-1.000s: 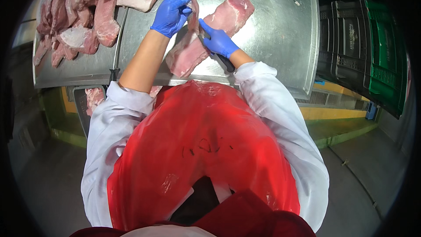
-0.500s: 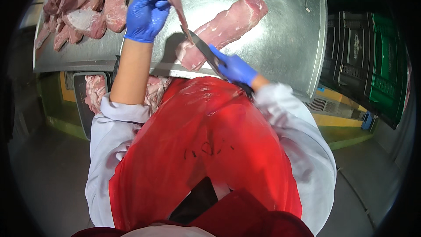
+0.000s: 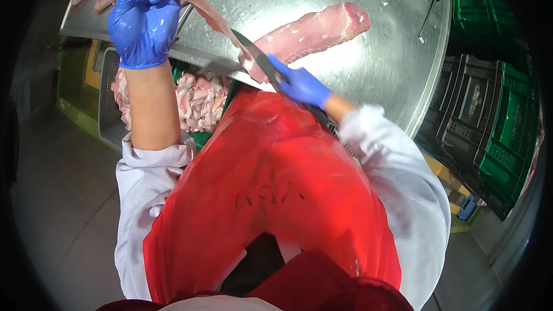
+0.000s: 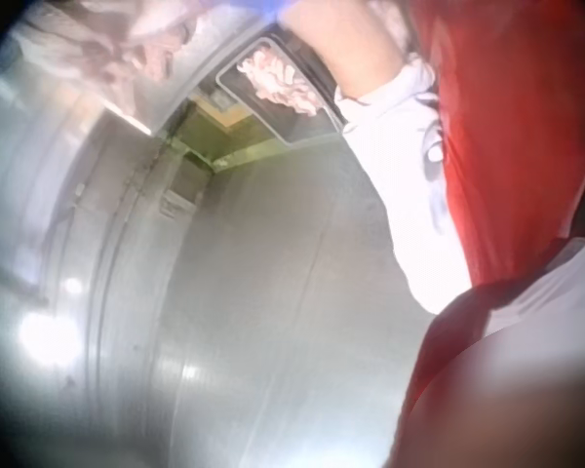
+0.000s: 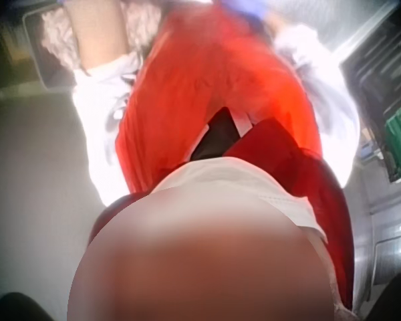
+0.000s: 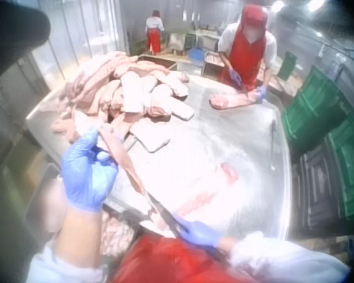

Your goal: The person uses a knife to trim fat from large pieces of raw meat on a stainless steel table. They repeatedly cut and separate the fat, placing the trimmed pieces into a green crate while discarding the fat into a bin.

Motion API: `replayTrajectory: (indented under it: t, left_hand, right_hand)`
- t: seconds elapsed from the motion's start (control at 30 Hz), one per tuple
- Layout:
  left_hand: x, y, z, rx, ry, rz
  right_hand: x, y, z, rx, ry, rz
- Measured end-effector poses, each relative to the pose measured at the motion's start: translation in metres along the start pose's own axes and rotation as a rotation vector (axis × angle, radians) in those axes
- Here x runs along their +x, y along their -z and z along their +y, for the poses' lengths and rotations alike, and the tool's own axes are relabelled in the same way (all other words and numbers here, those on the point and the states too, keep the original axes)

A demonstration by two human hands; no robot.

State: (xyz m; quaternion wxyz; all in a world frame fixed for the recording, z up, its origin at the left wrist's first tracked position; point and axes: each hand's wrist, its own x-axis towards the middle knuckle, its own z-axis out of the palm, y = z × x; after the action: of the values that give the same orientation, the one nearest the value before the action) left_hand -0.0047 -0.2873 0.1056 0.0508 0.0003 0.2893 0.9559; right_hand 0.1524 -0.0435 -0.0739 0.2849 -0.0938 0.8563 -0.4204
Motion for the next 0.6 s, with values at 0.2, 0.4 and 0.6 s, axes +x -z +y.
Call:
replayTrajectory:
  t: [0.2, 0.4, 0.6]
  left_hand:
    - [0.000, 0.009, 0.066, -0.145, 0.002, -0.298]
    - [-0.029, -0.011, 0.114, -0.301, 0.137, -0.545]
    - [-0.109, -0.004, 0.224, 0.158, -0.404, -0.176]
  right_hand:
    - [0.071, -0.018, -0.003, 0.044, 0.123, 0.166]
    - [0.036, -0.024, -0.004, 0.094, 0.213, -0.037]
    - [0.056, -0.029, -0.051, 0.131, 0.153, -0.153]
